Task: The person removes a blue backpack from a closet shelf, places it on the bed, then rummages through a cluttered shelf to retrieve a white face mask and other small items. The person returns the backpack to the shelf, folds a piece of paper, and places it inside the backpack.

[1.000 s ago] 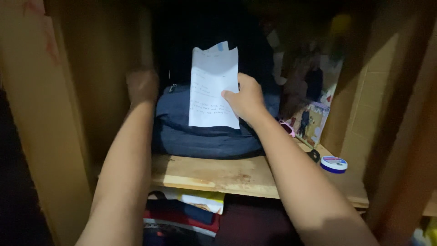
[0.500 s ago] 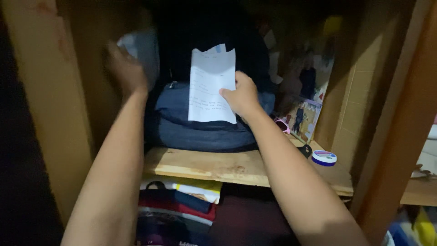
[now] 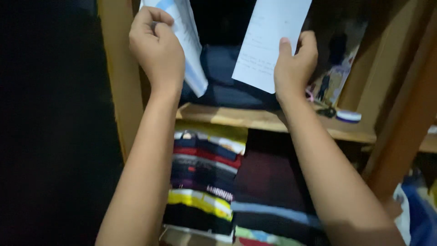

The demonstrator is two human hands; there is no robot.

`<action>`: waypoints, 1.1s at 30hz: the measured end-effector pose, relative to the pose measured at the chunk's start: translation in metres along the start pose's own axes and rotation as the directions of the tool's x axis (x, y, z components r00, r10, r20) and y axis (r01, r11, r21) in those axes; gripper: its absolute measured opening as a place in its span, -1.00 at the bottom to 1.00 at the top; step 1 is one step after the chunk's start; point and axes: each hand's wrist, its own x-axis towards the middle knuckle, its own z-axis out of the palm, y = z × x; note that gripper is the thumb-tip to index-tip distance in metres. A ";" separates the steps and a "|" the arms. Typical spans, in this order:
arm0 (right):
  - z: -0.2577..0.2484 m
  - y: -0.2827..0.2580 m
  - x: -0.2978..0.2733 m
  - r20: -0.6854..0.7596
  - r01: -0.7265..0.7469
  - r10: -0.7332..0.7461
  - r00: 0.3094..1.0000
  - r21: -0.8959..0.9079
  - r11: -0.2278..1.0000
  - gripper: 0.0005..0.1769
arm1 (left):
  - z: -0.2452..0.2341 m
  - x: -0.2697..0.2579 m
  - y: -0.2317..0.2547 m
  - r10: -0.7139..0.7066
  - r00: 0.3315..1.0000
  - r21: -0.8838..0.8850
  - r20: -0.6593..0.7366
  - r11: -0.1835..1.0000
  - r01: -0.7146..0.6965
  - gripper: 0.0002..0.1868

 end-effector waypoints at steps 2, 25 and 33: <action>-0.012 -0.031 -0.033 0.029 0.137 -0.138 0.990 0.048 0.989 -0.86 | -0.012 -0.011 0.014 -0.064 0.997 -0.011 0.042 0.998 0.065 -0.92; -0.192 -0.208 -0.216 0.422 0.131 -0.015 0.906 -0.246 0.960 -0.03 | -0.160 -0.138 0.233 -0.282 0.741 0.144 0.609 0.958 0.247 -0.66; -0.311 -0.238 -0.255 0.668 -0.664 0.572 0.476 -0.154 0.732 -0.53 | -0.188 -0.153 0.357 -0.310 0.487 0.212 0.817 0.946 0.246 -0.63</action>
